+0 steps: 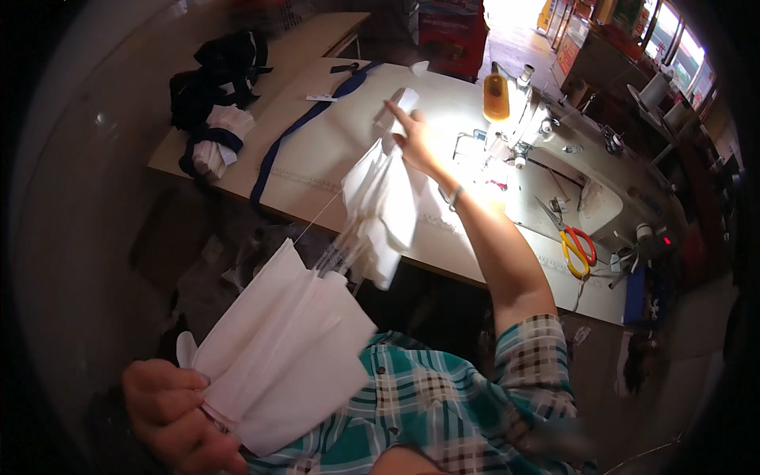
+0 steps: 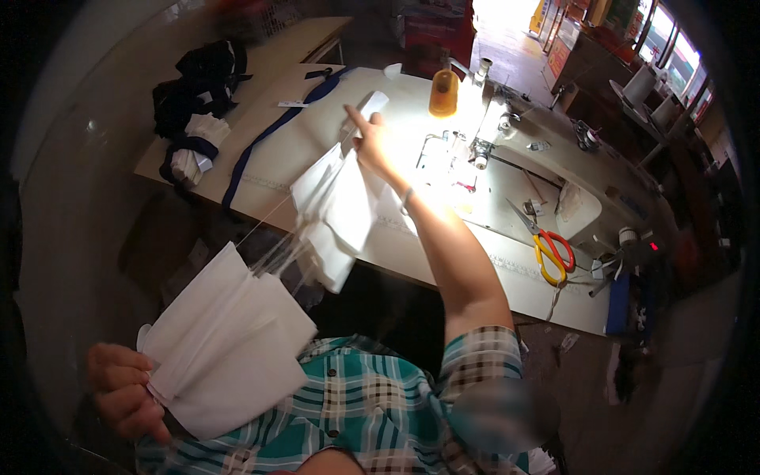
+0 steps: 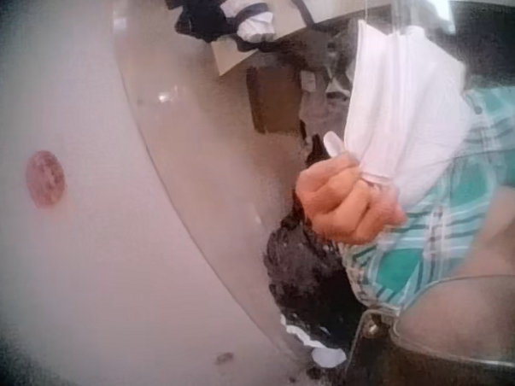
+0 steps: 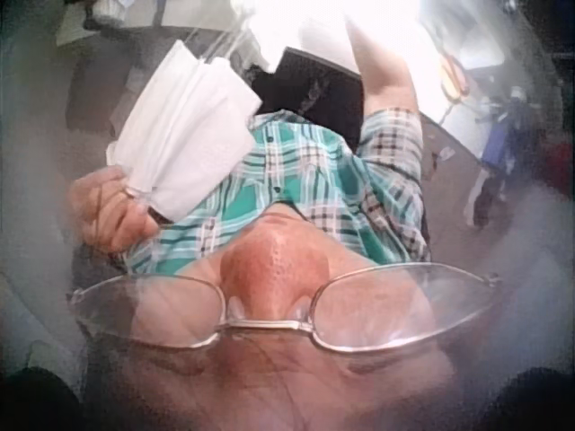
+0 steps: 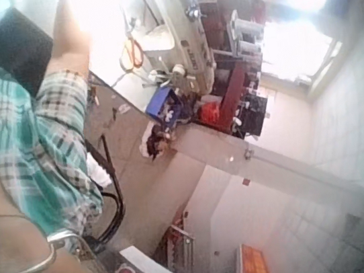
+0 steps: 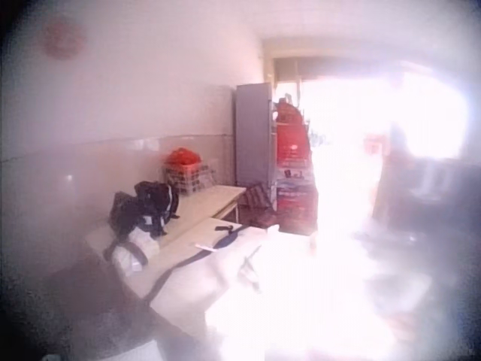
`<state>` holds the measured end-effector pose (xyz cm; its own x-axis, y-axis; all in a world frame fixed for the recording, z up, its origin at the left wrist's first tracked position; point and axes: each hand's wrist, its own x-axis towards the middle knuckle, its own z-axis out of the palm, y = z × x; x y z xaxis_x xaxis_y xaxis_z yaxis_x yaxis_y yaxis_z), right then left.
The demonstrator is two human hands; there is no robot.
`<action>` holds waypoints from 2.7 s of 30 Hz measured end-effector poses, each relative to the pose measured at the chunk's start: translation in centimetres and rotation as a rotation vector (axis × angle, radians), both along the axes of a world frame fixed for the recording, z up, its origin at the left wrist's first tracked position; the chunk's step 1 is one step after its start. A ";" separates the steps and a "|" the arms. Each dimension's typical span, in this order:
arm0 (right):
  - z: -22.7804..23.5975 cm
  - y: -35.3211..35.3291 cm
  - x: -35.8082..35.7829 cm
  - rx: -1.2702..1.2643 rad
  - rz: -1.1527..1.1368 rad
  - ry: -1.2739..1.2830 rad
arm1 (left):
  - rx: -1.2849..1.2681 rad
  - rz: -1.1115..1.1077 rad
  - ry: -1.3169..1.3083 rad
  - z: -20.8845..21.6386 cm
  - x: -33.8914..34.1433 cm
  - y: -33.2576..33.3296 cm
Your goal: The person folds white fabric masks, trims loose threads with scissors, and bundles them with a blue elastic band. The person then places the bundled masks into a black bin and continues folding additional masks.
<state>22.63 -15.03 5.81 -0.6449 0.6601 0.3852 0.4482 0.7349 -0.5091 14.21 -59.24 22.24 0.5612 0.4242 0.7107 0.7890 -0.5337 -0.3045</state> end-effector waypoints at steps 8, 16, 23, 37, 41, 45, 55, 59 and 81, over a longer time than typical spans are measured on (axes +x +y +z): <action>0.4 -1.6 0.2 -0.088 -0.120 -0.090 | 0.291 1.029 -0.315 -0.4 -11.4 -2.0; 5.1 -19.4 10.6 0.532 0.483 0.408 | -0.086 0.834 -0.476 -0.9 -24.0 15.9; 6.3 -30.5 13.5 -0.021 0.941 0.539 | -0.760 0.584 -0.269 -10.4 -16.4 37.1; 8.7 -25.8 21.7 0.196 0.481 0.606 | -0.574 0.393 -0.398 -14.9 -9.4 39.7; 6.7 -17.0 25.0 -0.309 0.003 0.912 | -0.181 0.240 -0.508 -12.0 -15.8 33.7; 0.2 -7.9 25.8 -0.588 -0.302 1.070 | -0.131 0.146 -0.571 -7.5 -14.0 23.6; -6.2 2.9 9.9 -0.298 -0.028 0.566 | 0.039 -0.071 -0.197 -2.0 -2.6 3.7; -4.7 2.6 1.8 0.088 0.078 0.257 | -0.080 0.058 -0.023 -0.3 -0.1 0.7; 7.5 -28.7 13.4 0.272 0.785 0.605 | -0.529 0.641 -0.539 -6.6 -25.3 28.2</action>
<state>36.06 -43.74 13.31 -0.5056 -0.0225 0.8625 -0.4850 0.8342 -0.2626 -11.05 -31.07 15.69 -0.2281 0.8713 0.4345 0.9391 0.0792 0.3343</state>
